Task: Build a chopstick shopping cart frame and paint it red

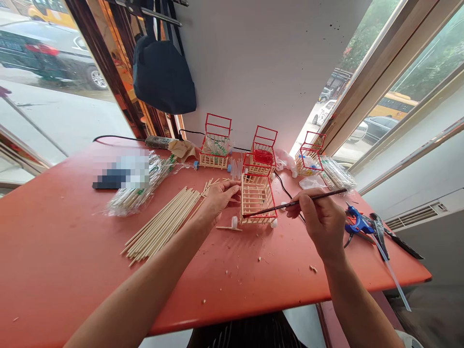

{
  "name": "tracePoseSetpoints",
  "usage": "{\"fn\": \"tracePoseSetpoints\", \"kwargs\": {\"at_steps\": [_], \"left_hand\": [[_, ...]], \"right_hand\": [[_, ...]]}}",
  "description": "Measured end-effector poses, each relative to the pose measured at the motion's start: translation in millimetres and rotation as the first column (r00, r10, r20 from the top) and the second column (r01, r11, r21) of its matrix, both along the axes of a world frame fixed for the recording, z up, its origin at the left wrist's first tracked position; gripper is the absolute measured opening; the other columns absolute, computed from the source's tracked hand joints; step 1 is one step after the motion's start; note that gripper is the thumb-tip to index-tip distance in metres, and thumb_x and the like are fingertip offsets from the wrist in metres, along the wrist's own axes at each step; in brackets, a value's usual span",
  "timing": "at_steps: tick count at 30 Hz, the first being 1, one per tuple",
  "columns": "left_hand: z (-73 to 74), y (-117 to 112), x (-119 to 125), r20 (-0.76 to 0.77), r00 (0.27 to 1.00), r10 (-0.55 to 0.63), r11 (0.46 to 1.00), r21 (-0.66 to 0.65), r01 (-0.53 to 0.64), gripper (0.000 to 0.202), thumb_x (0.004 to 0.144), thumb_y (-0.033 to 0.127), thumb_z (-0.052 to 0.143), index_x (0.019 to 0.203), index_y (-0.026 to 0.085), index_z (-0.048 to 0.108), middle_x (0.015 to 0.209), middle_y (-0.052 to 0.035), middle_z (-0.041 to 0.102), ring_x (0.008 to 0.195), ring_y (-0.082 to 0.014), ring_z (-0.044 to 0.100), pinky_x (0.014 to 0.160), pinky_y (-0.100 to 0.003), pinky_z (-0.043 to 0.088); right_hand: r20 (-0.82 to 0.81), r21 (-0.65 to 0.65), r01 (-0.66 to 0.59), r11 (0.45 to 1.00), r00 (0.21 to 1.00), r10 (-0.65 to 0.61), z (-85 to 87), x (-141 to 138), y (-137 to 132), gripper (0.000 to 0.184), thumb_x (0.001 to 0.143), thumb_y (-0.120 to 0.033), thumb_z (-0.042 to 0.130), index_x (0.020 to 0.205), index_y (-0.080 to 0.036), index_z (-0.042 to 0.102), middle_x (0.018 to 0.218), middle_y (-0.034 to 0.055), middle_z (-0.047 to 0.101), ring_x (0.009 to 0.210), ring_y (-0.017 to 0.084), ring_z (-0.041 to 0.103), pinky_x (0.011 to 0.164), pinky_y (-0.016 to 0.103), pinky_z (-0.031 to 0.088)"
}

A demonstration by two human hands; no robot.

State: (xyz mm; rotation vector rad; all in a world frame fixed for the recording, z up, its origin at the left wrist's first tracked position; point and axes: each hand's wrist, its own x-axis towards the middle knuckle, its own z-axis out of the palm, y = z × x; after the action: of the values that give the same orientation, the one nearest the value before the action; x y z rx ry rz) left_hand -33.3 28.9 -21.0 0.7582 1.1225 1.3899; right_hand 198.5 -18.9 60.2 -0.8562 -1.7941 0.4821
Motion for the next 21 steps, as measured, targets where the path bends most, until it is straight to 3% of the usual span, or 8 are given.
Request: {"fn": "tracePoseSetpoints", "kwargs": {"at_steps": [15,21], "left_hand": [[6.9,-1,-2,0.055,0.998,0.011,0.997,-0.077,-0.007,0.01,0.082,0.015,0.068,0.09,0.014,0.074,0.067,-0.0004,0.068,0.057,-0.0116,0.062,0.057,-0.024,0.054],[11.2,-1,-3,0.022,1.0,0.004,0.991,-0.131,-0.001,0.011,0.078,0.009,0.069,0.086,0.015,0.074,0.065,0.0006,0.068,0.054,-0.0105,0.062,0.058,-0.024,0.056]], "right_hand": [[-0.043,-0.056,-0.044,0.997,0.998,0.042,4.2,-6,15,0.022,0.104,-0.035,0.061,0.088,-0.02,0.065,0.072,0.0002,0.074,0.06,0.014,0.074,0.055,0.025,0.061],[-0.04,-0.088,-0.012,0.996,0.999,0.009,3.8,-11,23,0.025,0.103,-0.04,0.061,0.089,-0.02,0.065,0.068,0.0001,0.074,0.059,0.014,0.073,0.052,0.023,0.059]]}}
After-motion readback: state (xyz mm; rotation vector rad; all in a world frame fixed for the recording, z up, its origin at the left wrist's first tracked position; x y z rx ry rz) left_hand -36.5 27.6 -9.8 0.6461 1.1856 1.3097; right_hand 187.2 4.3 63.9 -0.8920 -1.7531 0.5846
